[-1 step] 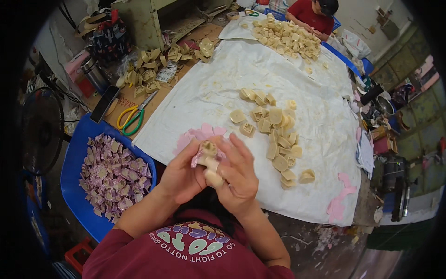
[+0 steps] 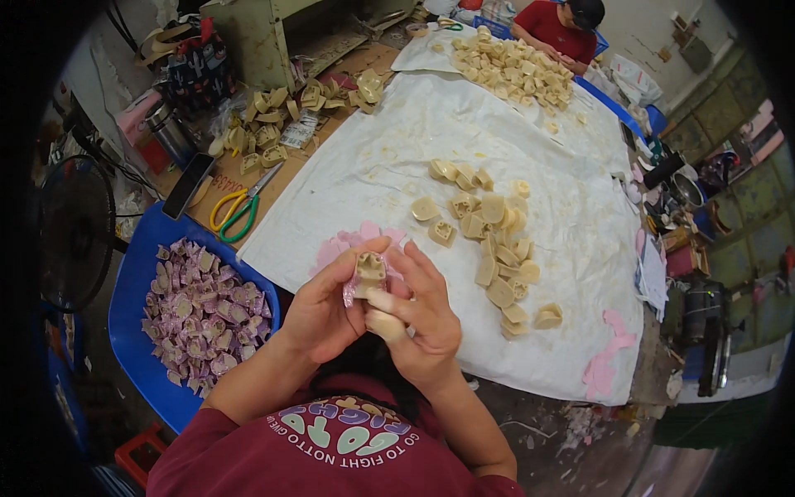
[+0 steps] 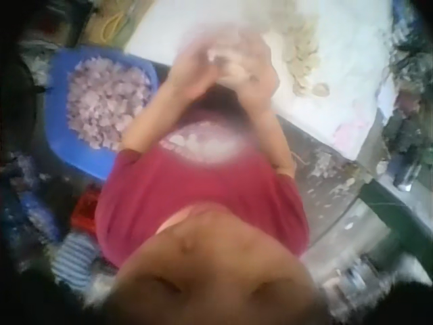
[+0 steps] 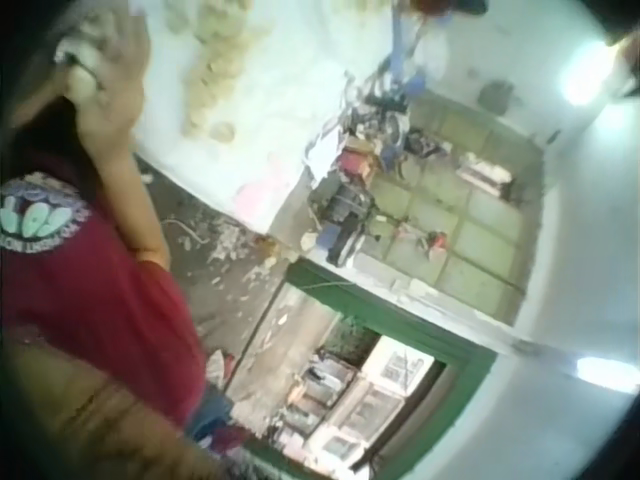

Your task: The person wraps small, beige, shell-shaped items with pink paper wrappers by hand. They pick up a wrapper and an item, fold the wrapper around the item, and place the finished product into a blue bin. The process is repeated continuously throughout the video.

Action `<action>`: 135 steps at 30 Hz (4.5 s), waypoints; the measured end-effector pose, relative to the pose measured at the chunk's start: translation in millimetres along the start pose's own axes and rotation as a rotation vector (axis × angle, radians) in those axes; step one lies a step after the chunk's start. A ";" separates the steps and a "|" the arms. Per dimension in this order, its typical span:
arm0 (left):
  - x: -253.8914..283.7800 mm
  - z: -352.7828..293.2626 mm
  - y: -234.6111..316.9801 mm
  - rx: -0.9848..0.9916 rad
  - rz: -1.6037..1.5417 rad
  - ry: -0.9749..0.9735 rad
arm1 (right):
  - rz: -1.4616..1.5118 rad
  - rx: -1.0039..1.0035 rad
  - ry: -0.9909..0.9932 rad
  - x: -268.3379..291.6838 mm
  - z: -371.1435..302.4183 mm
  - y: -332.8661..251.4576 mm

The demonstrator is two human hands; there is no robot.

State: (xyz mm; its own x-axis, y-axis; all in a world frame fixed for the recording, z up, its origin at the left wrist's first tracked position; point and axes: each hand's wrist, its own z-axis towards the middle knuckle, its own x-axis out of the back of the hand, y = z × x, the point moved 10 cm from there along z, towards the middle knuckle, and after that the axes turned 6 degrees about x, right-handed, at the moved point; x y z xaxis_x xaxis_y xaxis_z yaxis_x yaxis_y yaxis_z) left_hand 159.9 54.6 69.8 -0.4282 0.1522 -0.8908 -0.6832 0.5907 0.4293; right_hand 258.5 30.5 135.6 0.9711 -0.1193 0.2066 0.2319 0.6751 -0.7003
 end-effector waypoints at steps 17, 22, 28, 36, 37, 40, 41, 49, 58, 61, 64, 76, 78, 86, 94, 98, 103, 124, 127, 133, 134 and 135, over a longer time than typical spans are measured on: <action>-27.4 13.3 29.6 -0.460 0.717 0.198 | 0.658 -0.446 0.052 -27.5 3.2 48.1; -12.5 18.6 35.6 -0.414 0.520 0.249 | 0.650 -0.528 -0.041 -35.5 7.8 60.8; -11.4 17.4 39.0 -0.404 0.619 0.243 | 0.634 -0.468 0.021 -41.6 -1.5 59.7; -2.5 13.6 29.1 -0.308 0.368 0.256 | 0.576 -0.539 -0.077 -43.8 -5.3 53.7; -4.1 11.1 27.6 -0.299 0.395 0.246 | 0.574 -0.522 -0.073 -43.8 -9.4 52.2; 3.4 18.4 19.5 -0.210 0.483 0.176 | 0.368 -0.370 -0.023 -38.6 -12.1 56.8; 4.5 19.5 17.7 -0.183 0.470 0.169 | 0.356 -0.383 -0.018 -37.1 -13.8 58.5; -9.0 11.6 25.3 -0.170 0.364 0.169 | 0.522 -0.553 -0.082 -38.0 -16.7 59.9; -8.1 7.4 16.3 -0.102 0.518 0.085 | 0.430 -0.397 -0.059 -29.8 -2.1 41.0; -14.3 6.1 19.0 -0.079 0.450 0.158 | 0.300 -0.348 -0.086 -23.1 0.3 36.5; -10.5 7.4 13.5 -0.058 0.627 0.043 | 0.135 -0.183 -0.115 -19.2 5.8 24.3; -13.3 -4.0 8.5 -0.037 0.301 -0.058 | 0.676 -0.441 -0.100 -25.4 -7.7 43.5; -10.7 -6.1 5.3 0.014 0.345 -0.091 | 0.672 -0.397 -0.069 -24.8 -6.7 42.2; -7.1 -7.6 5.5 -0.029 0.323 -0.042 | 0.675 -0.368 -0.092 -26.8 0.2 43.8; -27.5 -11.8 14.1 -0.179 0.826 -0.164 | 0.633 -0.613 0.061 -17.6 -22.4 76.5; -53.0 -9.0 28.3 -0.350 1.584 -0.201 | 0.686 -0.872 -0.070 -8.9 -50.7 89.1; -63.2 -14.5 11.3 -0.327 1.869 -0.474 | 0.726 -0.925 -0.196 -11.8 -48.1 74.8; -23.6 0.6 17.5 -0.298 2.012 -0.155 | 0.083 -0.501 -0.233 -0.1 -26.0 50.7; -28.9 3.6 18.5 -0.270 1.918 -0.166 | 0.288 -0.616 -0.125 7.8 -32.5 61.1; -22.9 -2.0 26.2 -0.388 1.816 -0.043 | 0.150 -0.535 -0.144 7.9 -22.6 51.0; -28.7 -5.6 32.1 -0.426 1.783 -0.028 | 0.258 -0.539 -0.135 9.4 -17.4 40.4; -37.9 -9.3 33.6 -0.456 1.745 -0.024 | 0.360 -0.550 -0.117 11.3 -17.3 34.7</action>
State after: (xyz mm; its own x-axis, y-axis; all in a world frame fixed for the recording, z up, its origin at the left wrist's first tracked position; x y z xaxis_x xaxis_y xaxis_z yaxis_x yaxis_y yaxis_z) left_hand 147.6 61.3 119.4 -0.7511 0.3068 0.5846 0.4042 -0.4864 0.7746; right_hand 278.5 40.0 101.8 0.9879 0.1451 -0.0541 -0.0807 0.1844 -0.9795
